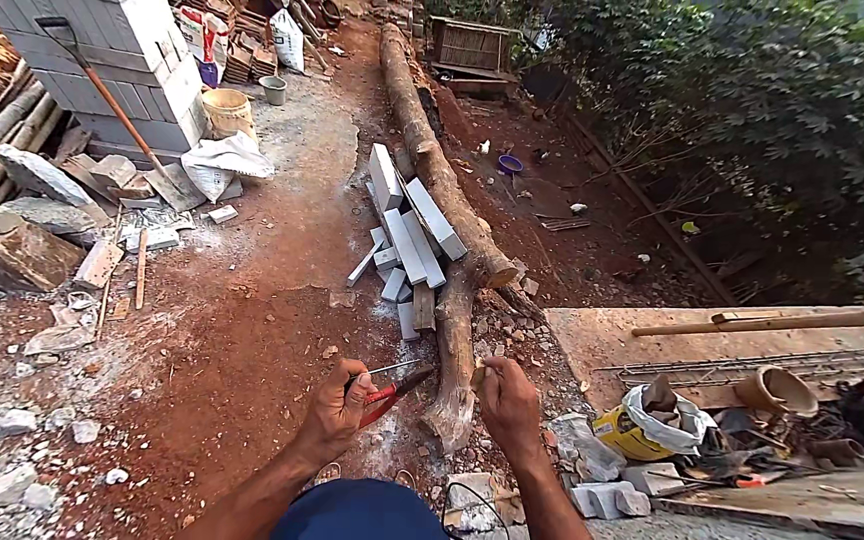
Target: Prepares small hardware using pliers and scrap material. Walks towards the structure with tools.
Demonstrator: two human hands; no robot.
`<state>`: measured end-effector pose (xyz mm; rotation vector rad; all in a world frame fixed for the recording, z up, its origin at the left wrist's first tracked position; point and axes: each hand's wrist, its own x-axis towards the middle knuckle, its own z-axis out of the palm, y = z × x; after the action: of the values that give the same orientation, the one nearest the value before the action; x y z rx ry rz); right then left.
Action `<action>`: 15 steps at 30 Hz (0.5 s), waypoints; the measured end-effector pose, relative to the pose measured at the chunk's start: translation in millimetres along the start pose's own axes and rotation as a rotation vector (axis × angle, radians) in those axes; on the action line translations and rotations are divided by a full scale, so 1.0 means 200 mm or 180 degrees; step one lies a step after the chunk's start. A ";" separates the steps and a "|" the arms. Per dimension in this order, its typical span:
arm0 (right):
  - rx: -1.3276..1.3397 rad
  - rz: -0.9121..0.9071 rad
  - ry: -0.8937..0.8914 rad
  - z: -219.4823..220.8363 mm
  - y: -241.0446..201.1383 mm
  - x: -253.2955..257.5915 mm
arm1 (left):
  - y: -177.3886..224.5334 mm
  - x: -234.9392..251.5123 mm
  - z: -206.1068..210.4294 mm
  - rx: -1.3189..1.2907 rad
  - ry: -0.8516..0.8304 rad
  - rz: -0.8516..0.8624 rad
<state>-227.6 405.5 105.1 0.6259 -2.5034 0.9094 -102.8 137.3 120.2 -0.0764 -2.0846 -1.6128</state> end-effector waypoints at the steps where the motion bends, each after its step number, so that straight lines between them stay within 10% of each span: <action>1: 0.0289 0.0143 0.0223 -0.01 -0.04 0.00 | 0.01 0.00 0.01 -0.0183 0.0032 -0.0119; 6: 0.1412 0.0026 0.0907 0.03 -0.26 -0.04 | 0.06 0.01 0.06 -0.1052 0.0229 -0.1016; 15: 0.0641 -0.0863 0.0745 0.13 -0.42 0.01 | 0.12 -0.01 0.12 -0.1366 -0.0090 -0.1078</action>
<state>-190.2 329.1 128.7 0.8458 -2.0770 1.0689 -102.0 167.0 136.1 0.1161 -1.8059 -2.2551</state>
